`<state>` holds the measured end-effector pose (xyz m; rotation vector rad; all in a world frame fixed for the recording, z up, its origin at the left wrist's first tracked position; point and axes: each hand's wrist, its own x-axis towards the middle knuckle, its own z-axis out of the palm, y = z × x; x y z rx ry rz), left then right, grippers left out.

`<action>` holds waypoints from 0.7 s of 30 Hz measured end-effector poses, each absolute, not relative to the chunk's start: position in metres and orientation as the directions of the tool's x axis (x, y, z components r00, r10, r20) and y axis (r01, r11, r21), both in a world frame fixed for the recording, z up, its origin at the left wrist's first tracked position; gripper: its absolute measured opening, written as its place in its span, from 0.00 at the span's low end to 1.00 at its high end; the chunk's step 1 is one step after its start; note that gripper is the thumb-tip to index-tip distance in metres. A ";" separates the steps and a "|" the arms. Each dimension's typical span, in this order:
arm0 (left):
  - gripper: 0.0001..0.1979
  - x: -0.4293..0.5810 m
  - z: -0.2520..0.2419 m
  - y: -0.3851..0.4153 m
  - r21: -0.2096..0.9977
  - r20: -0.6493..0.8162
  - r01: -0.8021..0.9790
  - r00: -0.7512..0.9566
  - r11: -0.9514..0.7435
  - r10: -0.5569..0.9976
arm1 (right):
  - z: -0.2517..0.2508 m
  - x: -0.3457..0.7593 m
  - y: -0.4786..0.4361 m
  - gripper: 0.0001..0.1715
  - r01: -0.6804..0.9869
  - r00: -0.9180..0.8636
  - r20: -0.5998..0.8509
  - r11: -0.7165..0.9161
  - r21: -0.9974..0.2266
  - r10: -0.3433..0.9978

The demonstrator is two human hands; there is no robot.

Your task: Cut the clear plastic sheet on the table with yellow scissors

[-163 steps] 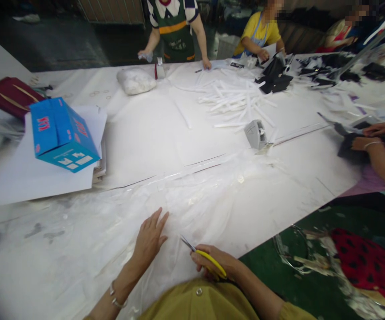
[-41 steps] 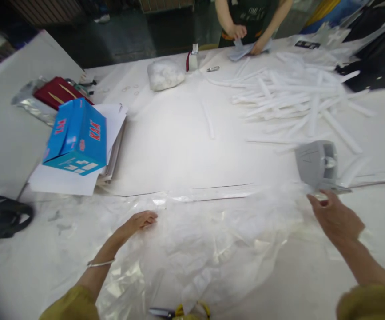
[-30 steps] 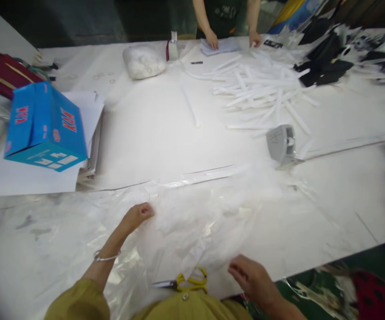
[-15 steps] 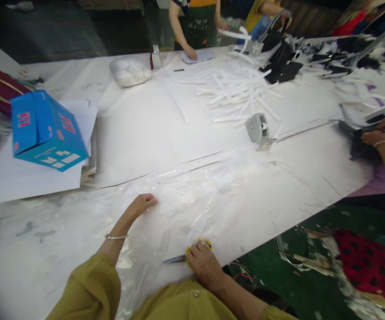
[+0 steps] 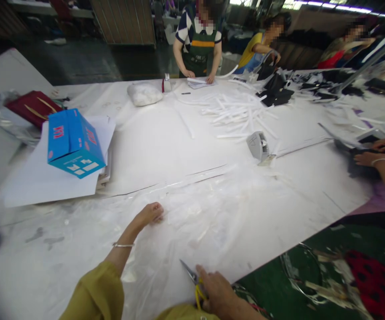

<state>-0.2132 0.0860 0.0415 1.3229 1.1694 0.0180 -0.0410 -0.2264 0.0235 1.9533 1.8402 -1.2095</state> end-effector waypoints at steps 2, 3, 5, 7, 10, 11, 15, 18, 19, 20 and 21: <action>0.10 -0.214 0.040 0.084 0.738 -0.659 0.557 0.478 0.380 0.581 | 0.022 -0.033 -0.233 0.53 0.829 -0.108 -0.659 -0.299 -0.473 0.744; 0.12 -0.214 0.039 0.083 0.740 -0.662 0.541 0.482 0.400 0.574 | 0.027 -0.029 -0.232 0.51 0.775 -0.103 -0.637 -0.340 -0.532 0.764; 0.17 -0.217 0.037 0.082 0.743 -0.665 0.513 0.494 0.430 0.559 | 0.047 -0.024 -0.219 0.45 0.635 -0.080 -0.600 -0.424 -0.646 0.796; 0.17 -0.220 0.036 0.080 0.736 -0.675 0.505 0.499 0.451 0.543 | 0.072 -0.022 -0.198 0.39 0.458 -0.038 -0.636 -0.552 -0.697 0.771; 0.12 -0.223 0.035 0.079 0.715 -0.698 0.523 0.496 0.465 0.516 | 0.102 -0.026 -0.162 0.37 0.145 -0.042 -0.745 -0.734 -0.664 0.666; 0.11 -0.223 0.035 0.079 0.709 -0.704 0.528 0.496 0.467 0.508 | 0.107 -0.029 -0.152 0.37 0.062 -0.074 -0.751 -0.749 -0.660 0.656; 0.11 -0.222 0.041 0.079 0.701 -0.713 0.529 0.508 0.478 0.483 | 0.103 -0.043 -0.124 0.33 -0.054 -0.164 -0.721 -0.736 -0.675 0.674; 0.12 -0.222 0.049 0.078 0.694 -0.720 0.525 0.523 0.493 0.457 | 0.087 -0.055 -0.111 0.35 -0.054 -0.123 -0.751 -0.760 -0.648 0.649; 0.12 -0.222 0.051 0.077 0.690 -0.723 0.526 0.527 0.496 0.447 | 0.082 -0.058 -0.106 0.36 -0.058 -0.111 -0.753 -0.761 -0.647 0.649; 0.12 -0.222 0.053 0.077 0.686 -0.727 0.530 0.529 0.498 0.438 | 0.078 -0.062 -0.102 0.37 -0.062 -0.100 -0.749 -0.755 -0.653 0.655; 0.12 -0.222 0.055 0.076 0.682 -0.731 0.535 0.531 0.499 0.429 | 0.075 -0.064 -0.098 0.37 -0.064 -0.092 -0.743 -0.748 -0.661 0.663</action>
